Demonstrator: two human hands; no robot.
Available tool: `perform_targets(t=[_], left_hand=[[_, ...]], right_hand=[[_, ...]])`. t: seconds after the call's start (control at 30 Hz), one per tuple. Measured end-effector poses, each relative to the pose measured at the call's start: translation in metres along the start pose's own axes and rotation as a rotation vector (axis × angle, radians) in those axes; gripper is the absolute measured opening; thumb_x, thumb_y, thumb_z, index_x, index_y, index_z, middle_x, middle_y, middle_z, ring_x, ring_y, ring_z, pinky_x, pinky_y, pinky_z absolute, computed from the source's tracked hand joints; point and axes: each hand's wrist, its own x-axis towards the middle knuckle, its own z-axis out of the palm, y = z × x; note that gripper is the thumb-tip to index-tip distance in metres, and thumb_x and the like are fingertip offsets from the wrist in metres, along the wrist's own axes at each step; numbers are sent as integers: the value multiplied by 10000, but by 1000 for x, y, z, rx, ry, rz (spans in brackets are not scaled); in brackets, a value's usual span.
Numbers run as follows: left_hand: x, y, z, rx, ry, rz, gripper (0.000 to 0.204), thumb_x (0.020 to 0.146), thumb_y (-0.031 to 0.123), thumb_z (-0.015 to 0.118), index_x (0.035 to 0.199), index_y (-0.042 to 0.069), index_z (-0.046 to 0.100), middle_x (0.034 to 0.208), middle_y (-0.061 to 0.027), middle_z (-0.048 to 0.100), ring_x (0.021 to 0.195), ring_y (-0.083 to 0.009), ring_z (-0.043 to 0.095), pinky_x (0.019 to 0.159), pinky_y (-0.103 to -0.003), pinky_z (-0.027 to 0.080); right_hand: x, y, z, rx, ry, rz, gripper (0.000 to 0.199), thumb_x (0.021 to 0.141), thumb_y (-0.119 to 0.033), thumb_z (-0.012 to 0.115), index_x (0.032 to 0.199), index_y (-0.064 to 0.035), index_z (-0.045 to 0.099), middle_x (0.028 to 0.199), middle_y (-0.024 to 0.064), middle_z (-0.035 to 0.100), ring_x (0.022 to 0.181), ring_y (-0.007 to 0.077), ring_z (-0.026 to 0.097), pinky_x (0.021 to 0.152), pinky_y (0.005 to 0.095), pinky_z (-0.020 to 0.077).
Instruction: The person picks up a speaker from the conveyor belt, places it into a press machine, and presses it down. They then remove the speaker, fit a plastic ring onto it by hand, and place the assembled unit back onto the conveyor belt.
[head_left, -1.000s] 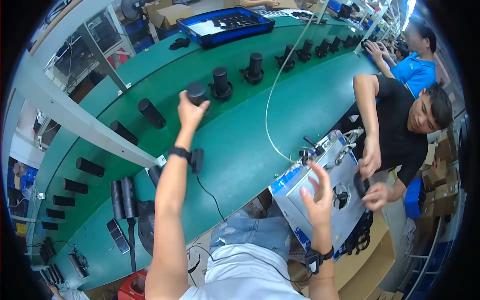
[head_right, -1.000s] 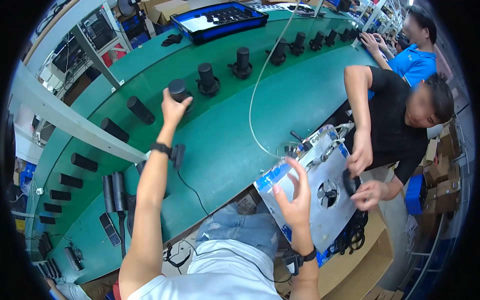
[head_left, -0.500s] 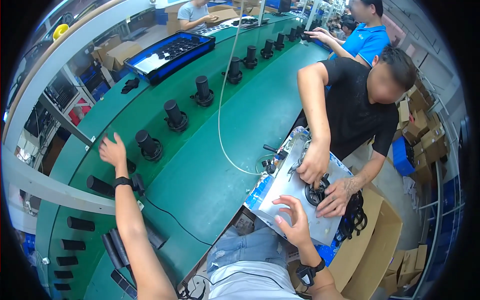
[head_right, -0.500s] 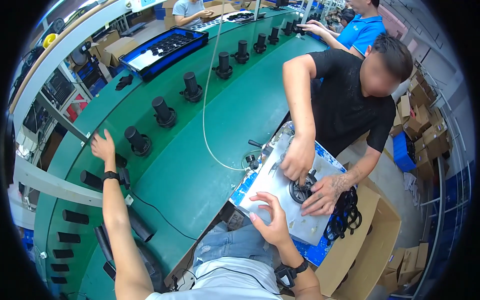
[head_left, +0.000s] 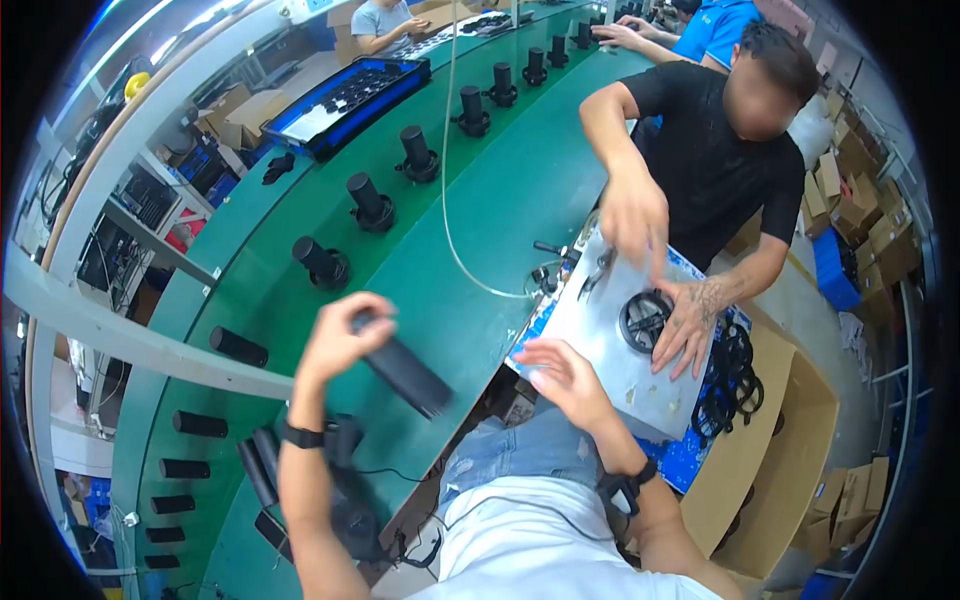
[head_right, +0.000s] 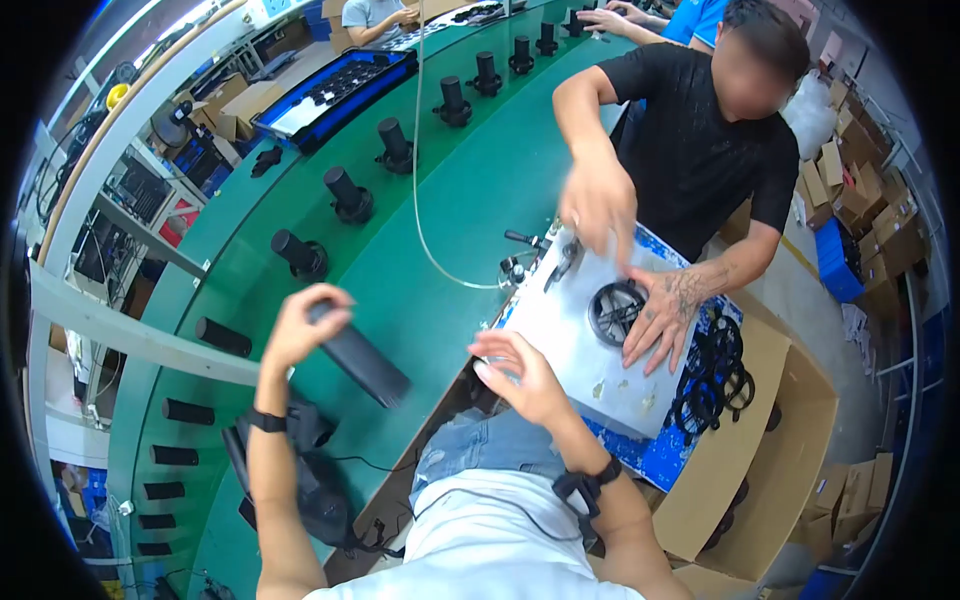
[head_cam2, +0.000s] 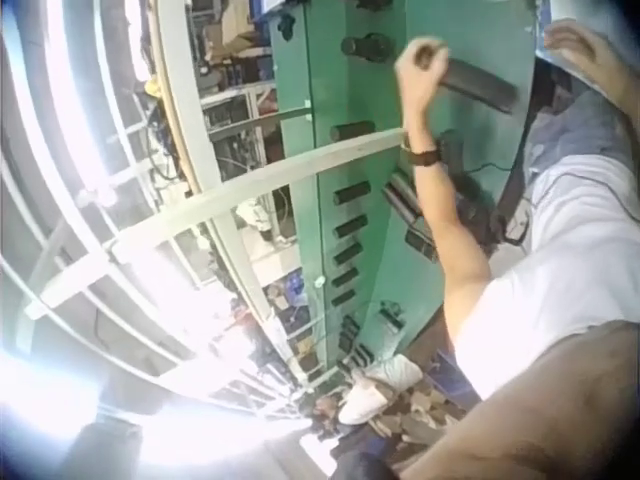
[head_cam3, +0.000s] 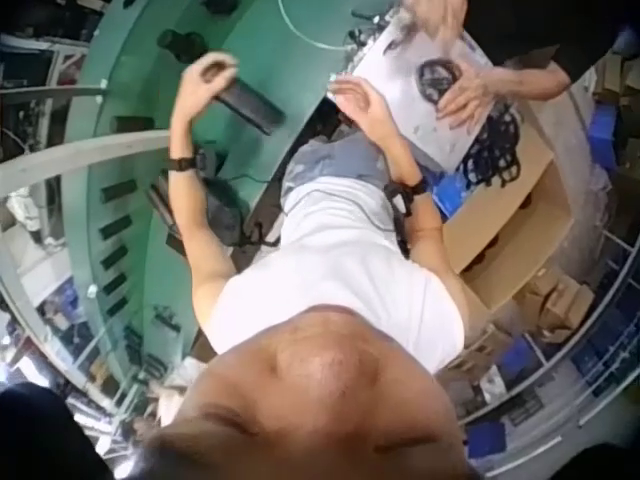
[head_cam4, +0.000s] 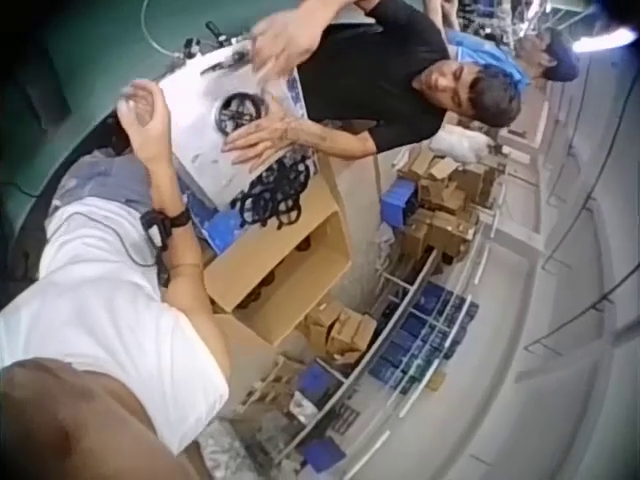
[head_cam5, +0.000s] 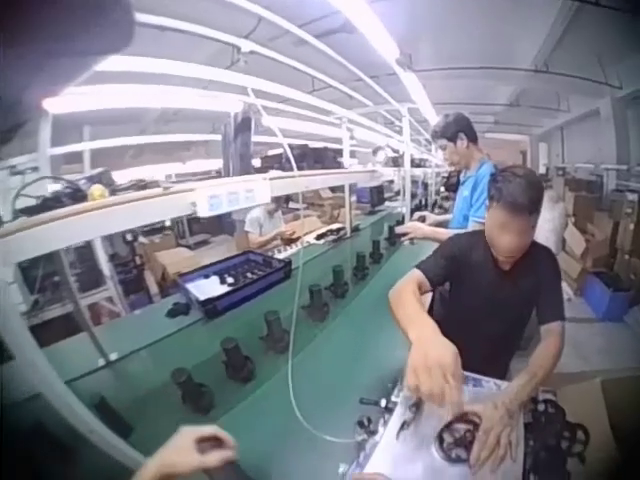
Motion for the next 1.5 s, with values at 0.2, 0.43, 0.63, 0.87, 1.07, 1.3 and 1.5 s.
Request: perform_targets(t=[0.2, 0.43, 0.63, 0.87, 1.07, 1.3, 1.5], left_hand=[[12, 77, 138, -685, -121, 362, 679, 784, 200, 774, 1340, 30, 424, 1344, -104, 467, 1225, -199, 467, 1047, -344, 370], [-33, 63, 223, -665, -62, 202, 489, 901, 288, 628, 1263, 10, 455, 1049, -115, 607, 944, -159, 605, 861, -304, 481], [-41, 62, 240, -1319, -670, -339, 622, 993, 536, 293, 1015, -16, 579, 696, -136, 629, 596, -214, 636, 551, -319, 531], [-29, 61, 263, -1369, -935, -391, 643, 985, 568, 293, 986, -4, 587, 666, -114, 616, 555, -201, 617, 503, -292, 517], [-29, 71, 277, -1180, -817, -318, 513, 999, 479, 375, 1222, 30, 481, 832, -112, 649, 652, -161, 636, 593, -256, 498], [-20, 76, 283, -933, -468, 37, 452, 918, 101, 607, 1318, 16, 414, 915, -55, 633, 722, -95, 601, 659, -221, 470], [-10, 60, 276, -777, -325, 13, 275, 902, 59, 571, 1166, 1, 518, 876, -59, 645, 722, -81, 592, 666, -225, 472]], right_hand=[[30, 11, -6, 720, -511, 72, 789, 765, -601, 686, 1227, 5, 482, 1008, 166, 642, 906, 271, 663, 788, 346, 547], [2, -27, -29, 559, 236, -300, 579, 866, -445, 641, 1242, -63, 421, 1080, 126, 553, 1044, 277, 558, 955, 416, 447], [-20, -12, -70, 874, 32, -450, 671, 820, -475, 714, 1246, -108, 348, 1092, 51, 487, 1076, 228, 514, 1004, 419, 409], [-35, -7, -99, 1069, -56, -594, 655, 747, -356, 814, 1186, -149, 375, 1043, 4, 490, 1021, 181, 508, 1019, 400, 362], [-62, -18, -113, 844, 74, -644, 596, 741, -314, 770, 1173, -138, 398, 961, -13, 470, 921, 133, 484, 947, 353, 367], [-52, -53, -143, 234, 402, -889, 509, 762, -310, 640, 1164, -74, 437, 952, 44, 469, 914, 187, 466, 937, 371, 370], [9, -42, -165, -354, 501, -715, 449, 738, -167, 637, 1130, -10, 481, 889, 124, 568, 846, 218, 569, 814, 346, 481]])
